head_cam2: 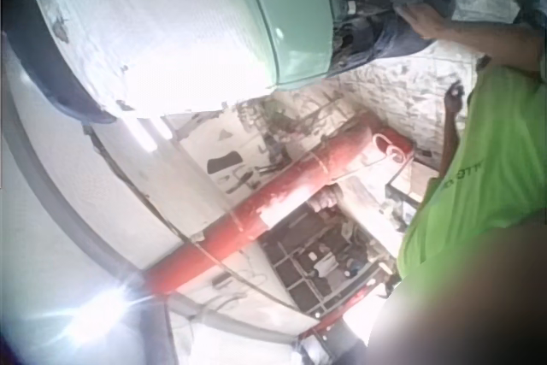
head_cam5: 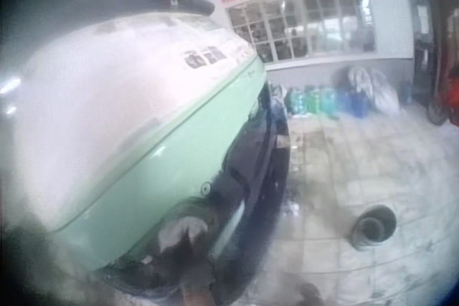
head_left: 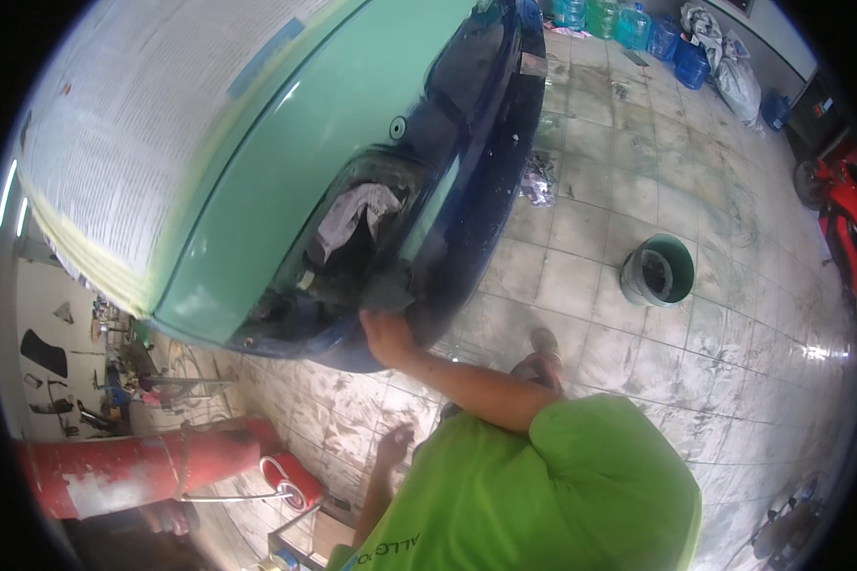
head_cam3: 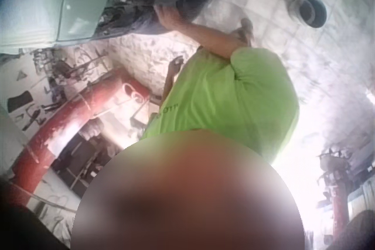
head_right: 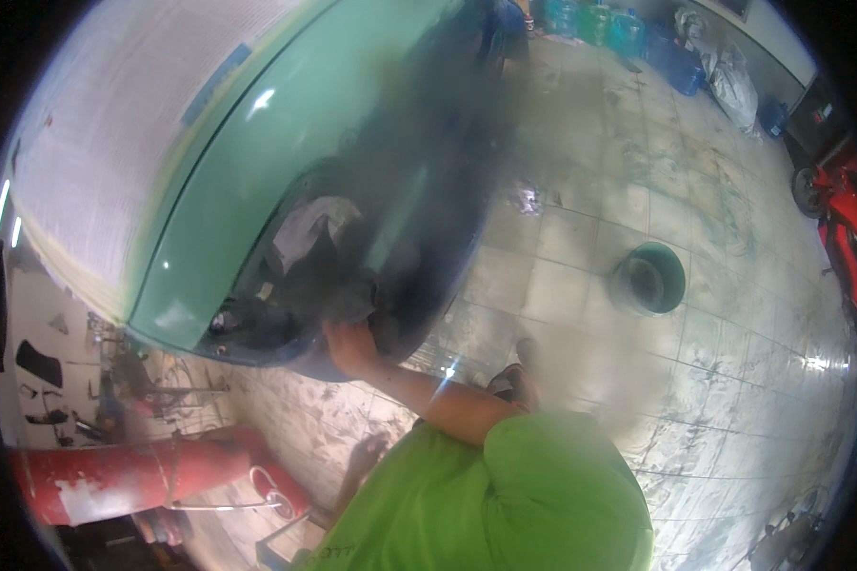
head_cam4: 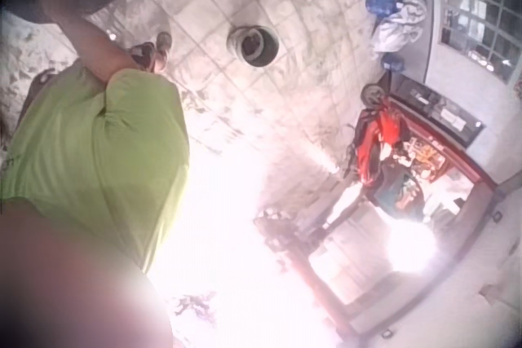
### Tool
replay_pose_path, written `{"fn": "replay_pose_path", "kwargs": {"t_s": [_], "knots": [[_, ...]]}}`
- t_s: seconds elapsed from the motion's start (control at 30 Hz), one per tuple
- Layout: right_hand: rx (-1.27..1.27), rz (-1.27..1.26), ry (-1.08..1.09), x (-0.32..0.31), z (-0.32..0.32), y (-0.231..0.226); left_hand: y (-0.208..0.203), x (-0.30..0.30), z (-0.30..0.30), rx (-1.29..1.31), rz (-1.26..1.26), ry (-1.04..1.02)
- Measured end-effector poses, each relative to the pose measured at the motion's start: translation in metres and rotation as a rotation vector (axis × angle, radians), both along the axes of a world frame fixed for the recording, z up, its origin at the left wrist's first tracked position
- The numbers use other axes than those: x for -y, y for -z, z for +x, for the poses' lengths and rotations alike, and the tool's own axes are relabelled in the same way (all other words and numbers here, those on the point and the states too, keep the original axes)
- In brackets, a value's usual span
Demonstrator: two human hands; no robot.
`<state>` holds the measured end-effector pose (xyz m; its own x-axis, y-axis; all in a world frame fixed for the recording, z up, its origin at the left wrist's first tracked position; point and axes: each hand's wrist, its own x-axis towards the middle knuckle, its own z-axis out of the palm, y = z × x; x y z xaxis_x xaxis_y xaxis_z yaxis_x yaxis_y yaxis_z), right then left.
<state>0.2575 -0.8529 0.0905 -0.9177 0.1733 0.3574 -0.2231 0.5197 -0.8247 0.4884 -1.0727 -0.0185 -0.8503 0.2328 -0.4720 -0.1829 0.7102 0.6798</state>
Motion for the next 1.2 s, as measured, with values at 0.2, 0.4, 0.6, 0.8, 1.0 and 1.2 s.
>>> {"fn": "replay_pose_path", "kwargs": {"t_s": [0.2,0.4,0.6,0.8,1.0,1.2], "knots": [[0.052,-0.648,0.309,-0.158,-0.156,-0.007,0.007,0.029,0.108,0.451,-0.141,-0.484],[0.410,-0.426,0.431,-0.259,-0.241,0.030,-0.039,0.022,0.136,0.552,-0.118,-0.530],[0.760,-1.543,0.444,-0.173,-0.163,0.103,-0.055,-0.023,0.064,0.499,-0.070,-0.465],[0.734,-1.579,0.386,-0.043,-0.075,0.047,-0.038,-0.040,0.014,0.351,0.179,-0.468],[0.698,-1.407,0.309,-0.067,-0.095,-0.004,0.019,0.009,0.069,0.562,-0.018,-0.469],[0.441,-1.482,0.298,-0.174,-0.136,-0.053,-0.008,0.019,0.093,0.442,0.165,-0.412]]}}
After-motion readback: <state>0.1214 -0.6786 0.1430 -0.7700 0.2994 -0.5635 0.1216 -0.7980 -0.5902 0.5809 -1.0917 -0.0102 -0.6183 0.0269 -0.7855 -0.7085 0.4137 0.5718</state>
